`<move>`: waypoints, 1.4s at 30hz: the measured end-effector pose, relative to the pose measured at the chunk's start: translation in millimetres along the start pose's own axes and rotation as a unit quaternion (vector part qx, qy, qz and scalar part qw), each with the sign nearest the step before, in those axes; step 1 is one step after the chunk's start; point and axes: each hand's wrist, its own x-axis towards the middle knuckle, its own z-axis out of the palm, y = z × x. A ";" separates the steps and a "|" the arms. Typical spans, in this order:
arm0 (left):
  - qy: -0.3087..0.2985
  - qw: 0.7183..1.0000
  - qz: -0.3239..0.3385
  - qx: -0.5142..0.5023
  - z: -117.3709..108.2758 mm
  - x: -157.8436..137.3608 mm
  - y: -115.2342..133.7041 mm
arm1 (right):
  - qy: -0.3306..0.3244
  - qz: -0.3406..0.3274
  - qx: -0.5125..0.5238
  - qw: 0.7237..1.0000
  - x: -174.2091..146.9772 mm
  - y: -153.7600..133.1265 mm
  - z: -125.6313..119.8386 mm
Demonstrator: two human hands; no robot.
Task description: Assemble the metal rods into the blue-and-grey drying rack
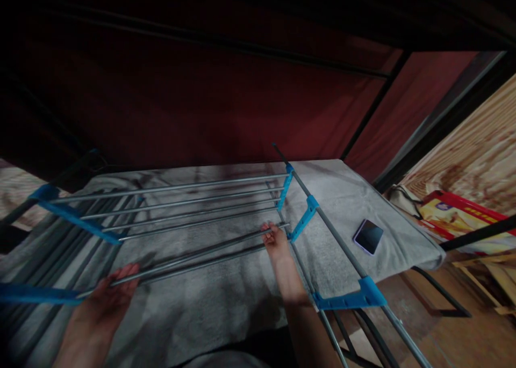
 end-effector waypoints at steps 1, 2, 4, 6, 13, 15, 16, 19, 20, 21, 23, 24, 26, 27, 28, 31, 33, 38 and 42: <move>0.005 1.000 -0.004 -0.007 7.5 -1.6 -3.4 | 0.018 0.006 0.002 1.000 6.7 -2.8 0.4; 0.007 1.000 -0.012 -0.016 15.2 -4.3 -6.8 | 0.038 0.011 0.002 0.999 14.0 -5.8 0.6; 0.005 0.999 -0.030 -0.030 30.1 -10.2 -12.5 | 0.078 0.018 -0.002 0.997 28.7 -11.4 0.4; 0.000 0.999 -0.034 -0.039 42.7 -11.9 -15.9 | 0.106 0.023 -0.012 0.994 40.5 -15.3 -0.5; 0.052 0.997 -0.044 -0.041 56.7 30.8 -16.1 | 0.138 0.063 -0.100 0.983 51.4 -19.5 -5.3; 0.054 0.997 -0.048 -0.033 55.0 43.7 -16.1 | 0.135 0.066 -0.127 0.980 53.5 -20.4 -7.1; 0.052 0.997 -0.050 -0.028 53.7 48.3 -16.6 | 0.133 0.066 -0.140 0.979 55.1 -20.8 -8.2; 0.034 0.998 -0.048 -0.013 49.2 55.8 -20.3 | 0.129 0.057 -0.172 0.975 61.8 -21.3 -12.1; 0.028 0.999 -0.046 -0.008 47.8 57.0 -21.9 | 0.127 0.053 -0.181 0.974 64.4 -21.3 -13.3; 0.022 0.999 -0.045 -0.003 46.5 58.0 -23.6 | 0.126 0.049 -0.190 0.973 66.9 -21.2 -14.3; 0.015 0.999 -0.043 0.007 44.9 60.2 -26.5 | 0.121 0.044 -0.204 0.971 71.8 -20.8 -15.6; 0.014 0.999 -0.042 0.013 44.7 61.5 -27.7 | 0.118 0.043 -0.209 0.970 73.9 -20.5 -16.0; 0.012 0.999 -0.037 0.023 44.8 64.4 -29.9 | 0.112 0.042 -0.216 0.969 77.6 -19.7 -16.8; 0.011 0.999 -0.033 0.027 45.0 65.7 -31.1 | 0.109 0.041 -0.219 0.969 79.2 -19.2 -17.4; 0.012 0.999 -0.027 0.032 45.2 66.8 -32.5 | 0.107 0.037 -0.222 0.969 80.6 -18.6 -18.2; 0.015 0.999 -0.004 0.045 45.3 68.5 -37.4 | 0.104 0.018 -0.231 0.967 84.1 -16.9 -21.6; 0.016 0.998 0.012 0.059 45.1 68.9 -41.1 | 0.100 0.012 -0.235 0.967 85.8 -16.3 -23.8; 0.022 0.992 0.046 0.116 48.9 72.4 -48.7 | 0.087 0.014 -0.248 0.965 87.2 -18.2 -26.6; 0.003 0.982 0.050 0.183 52.0 75.2 -50.0 | 0.073 0.024 -0.251 0.965 88.5 -20.4 -27.6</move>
